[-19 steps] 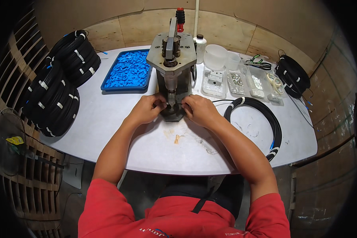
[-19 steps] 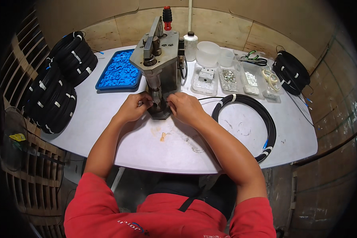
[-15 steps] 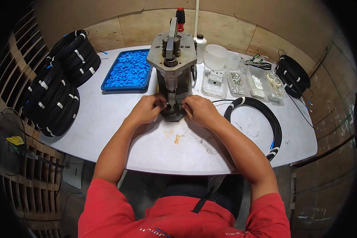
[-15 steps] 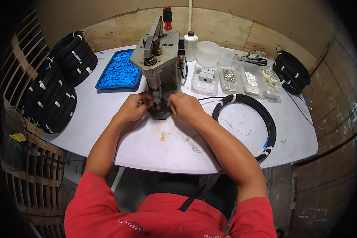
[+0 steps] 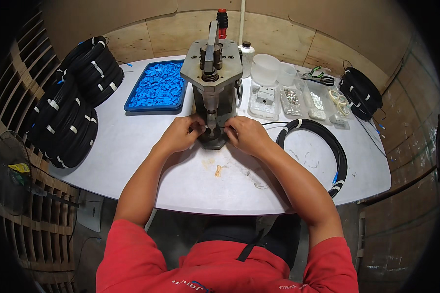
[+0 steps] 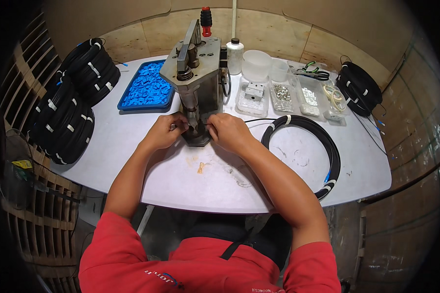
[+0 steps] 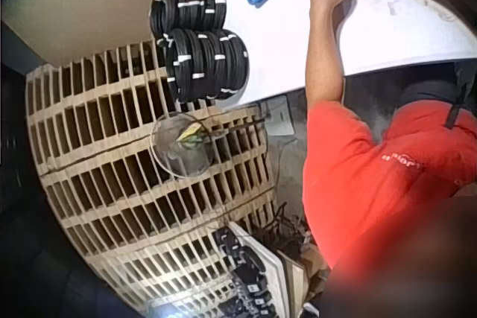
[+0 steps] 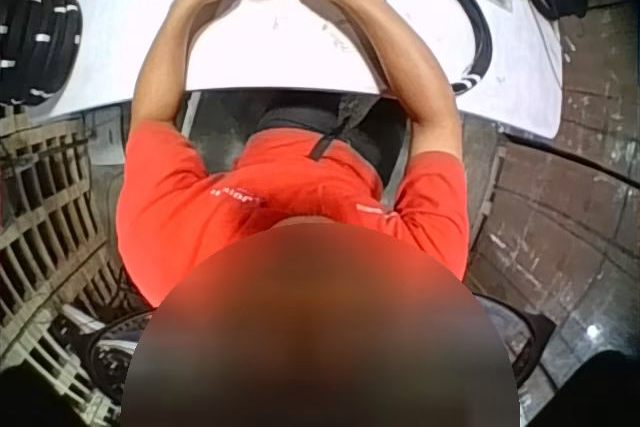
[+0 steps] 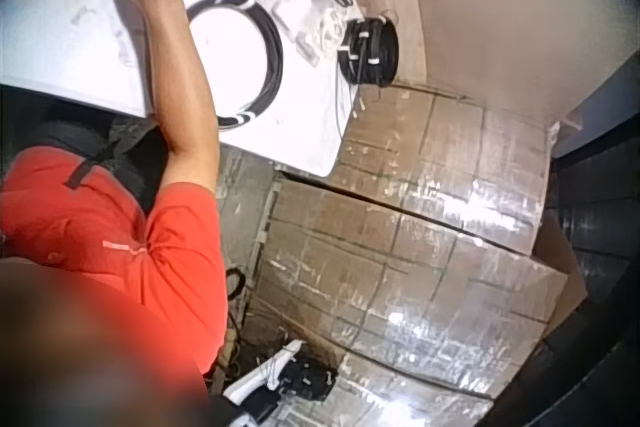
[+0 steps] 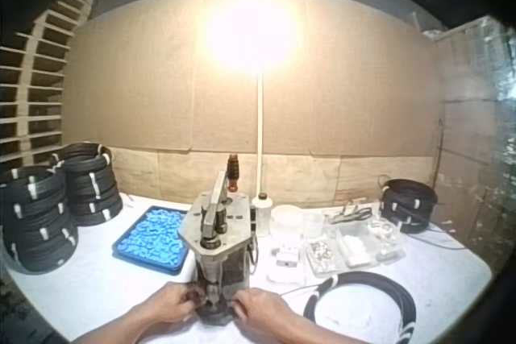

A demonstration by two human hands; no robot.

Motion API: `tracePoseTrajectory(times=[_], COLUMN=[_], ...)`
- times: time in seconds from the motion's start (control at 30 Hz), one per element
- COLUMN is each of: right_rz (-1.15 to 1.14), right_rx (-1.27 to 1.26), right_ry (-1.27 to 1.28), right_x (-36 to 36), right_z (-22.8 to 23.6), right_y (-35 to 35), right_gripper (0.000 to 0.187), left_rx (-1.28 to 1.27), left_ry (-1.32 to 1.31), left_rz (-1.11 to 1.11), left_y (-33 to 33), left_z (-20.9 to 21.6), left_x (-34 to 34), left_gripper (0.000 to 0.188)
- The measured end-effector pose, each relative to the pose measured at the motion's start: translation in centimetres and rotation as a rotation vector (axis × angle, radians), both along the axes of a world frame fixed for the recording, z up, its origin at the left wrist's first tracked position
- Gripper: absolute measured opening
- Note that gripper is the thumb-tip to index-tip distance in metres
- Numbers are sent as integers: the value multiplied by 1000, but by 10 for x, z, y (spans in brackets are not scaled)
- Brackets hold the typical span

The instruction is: The person is inserting connectors and crimping wires for a cable harness assembly.

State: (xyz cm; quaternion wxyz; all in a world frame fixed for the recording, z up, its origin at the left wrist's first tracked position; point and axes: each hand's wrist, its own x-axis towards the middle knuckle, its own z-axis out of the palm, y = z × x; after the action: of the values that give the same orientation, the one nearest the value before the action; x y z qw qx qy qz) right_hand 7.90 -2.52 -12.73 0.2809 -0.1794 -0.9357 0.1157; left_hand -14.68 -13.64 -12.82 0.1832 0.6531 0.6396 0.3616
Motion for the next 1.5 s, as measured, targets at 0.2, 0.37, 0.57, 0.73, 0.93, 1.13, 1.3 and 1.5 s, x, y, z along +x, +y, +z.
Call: tracePoseTrajectory(times=[0.2,0.37,0.57,0.73,0.93,1.13,1.3,1.5], right_rz=[-29,-3,4,-16,-31,-39,-21,-18], right_rx=[7,45,64,64,60,39,53,42], right_ry=[-23,14,21,-9,-13,-29,-2,16], right_x=[-2,-2,-2,-3,-3,-2,-2,-1], right_z=[-2,-5,-9,-10,-7,-4,-6,-5], right_y=[0,3,5,3,0,0,2,2], right_gripper=[12,9,9,11,12,12,11,10], left_rx=[-8,6,2,18,7,15,12,-4], left_ry=[5,8,10,24,25,23,14,2], left_rz=[4,5,10,5,14,12,2,-1], left_y=[0,0,1,2,1,0,0,1], left_z=[2,0,1,-3,-2,1,0,0], left_x=[0,0,1,-1,0,1,1,0], left_gripper=[18,18,19,21,21,20,19,19])
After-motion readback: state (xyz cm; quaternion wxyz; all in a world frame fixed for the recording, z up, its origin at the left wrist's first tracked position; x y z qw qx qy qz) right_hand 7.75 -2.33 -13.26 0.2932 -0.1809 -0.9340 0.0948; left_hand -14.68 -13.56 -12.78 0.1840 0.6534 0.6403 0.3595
